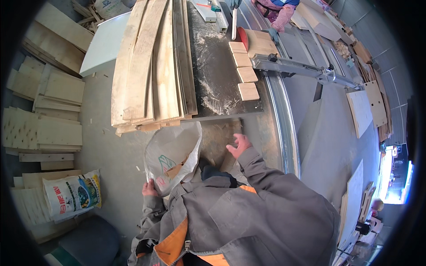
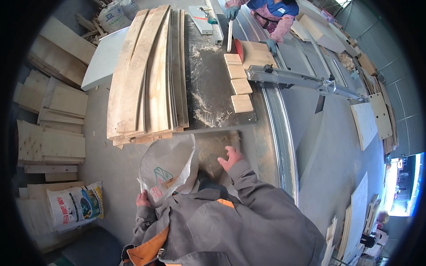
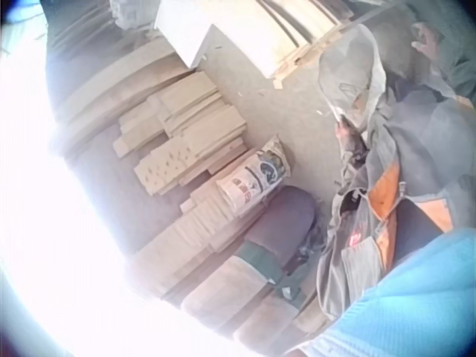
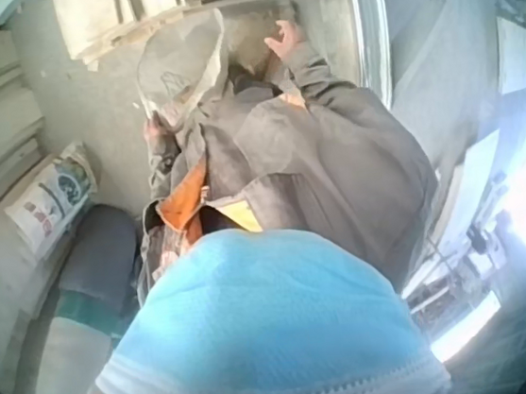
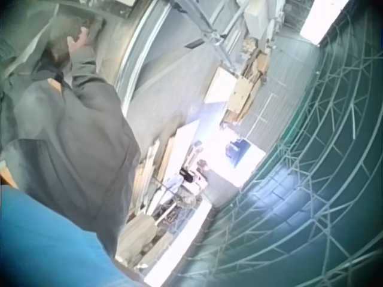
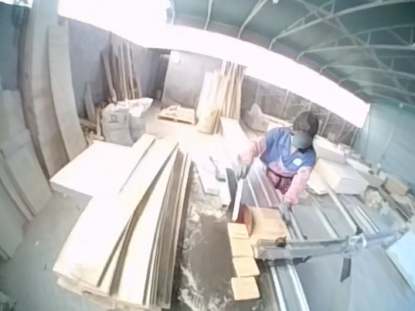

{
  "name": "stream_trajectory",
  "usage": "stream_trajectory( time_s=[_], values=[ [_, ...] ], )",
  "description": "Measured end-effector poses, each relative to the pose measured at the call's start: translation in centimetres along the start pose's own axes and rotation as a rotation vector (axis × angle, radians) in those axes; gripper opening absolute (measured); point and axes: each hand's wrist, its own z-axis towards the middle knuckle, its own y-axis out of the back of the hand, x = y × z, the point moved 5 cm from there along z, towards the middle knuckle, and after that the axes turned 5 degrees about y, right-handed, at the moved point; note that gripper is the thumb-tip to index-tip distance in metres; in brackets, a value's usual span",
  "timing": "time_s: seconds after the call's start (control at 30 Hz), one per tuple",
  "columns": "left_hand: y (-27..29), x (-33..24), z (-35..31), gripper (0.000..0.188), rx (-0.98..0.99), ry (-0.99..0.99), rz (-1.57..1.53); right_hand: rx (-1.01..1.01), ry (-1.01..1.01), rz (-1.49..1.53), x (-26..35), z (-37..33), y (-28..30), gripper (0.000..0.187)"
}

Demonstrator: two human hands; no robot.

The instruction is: The person repeatedly picks up small wood offcuts from the table saw surface and places them into a white plastic bag held in the left hand. The person also briefly handles a longer plank before resuming collection of the offcuts.

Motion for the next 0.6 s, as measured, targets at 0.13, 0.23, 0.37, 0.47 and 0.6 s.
stream_trajectory(
  time_s=[0.13,0.23,0.37,0.47,0.6],
  values=[
    [-0.2,0.8,0.8,0.023,0.006,0.033,-0.039,-0.240,-0.010,-0.232,-0.2,4.2,6.1,0.078],
    [-1.1,1.0,1.2,0.023,0.012,0.028,-0.099,-0.279,-0.073,-0.295,-0.7,8.6,8.8,0.089],
    [-2.3,-0.4,0.6,0.023,0.010,0.058,-0.041,-0.279,-0.160,-0.310,-2.1,14.5,9.6,0.096],
    [-2.0,-0.1,0.7,0.022,-0.008,0.060,0.022,-0.211,-0.279,-0.341,-1.8,17.9,9.4,0.099],
    [-2.9,-0.9,0.0,0.022,-0.067,0.058,0.026,-0.188,-0.369,-0.332,-5.1,20.4,7.7,0.095]
  ],
)
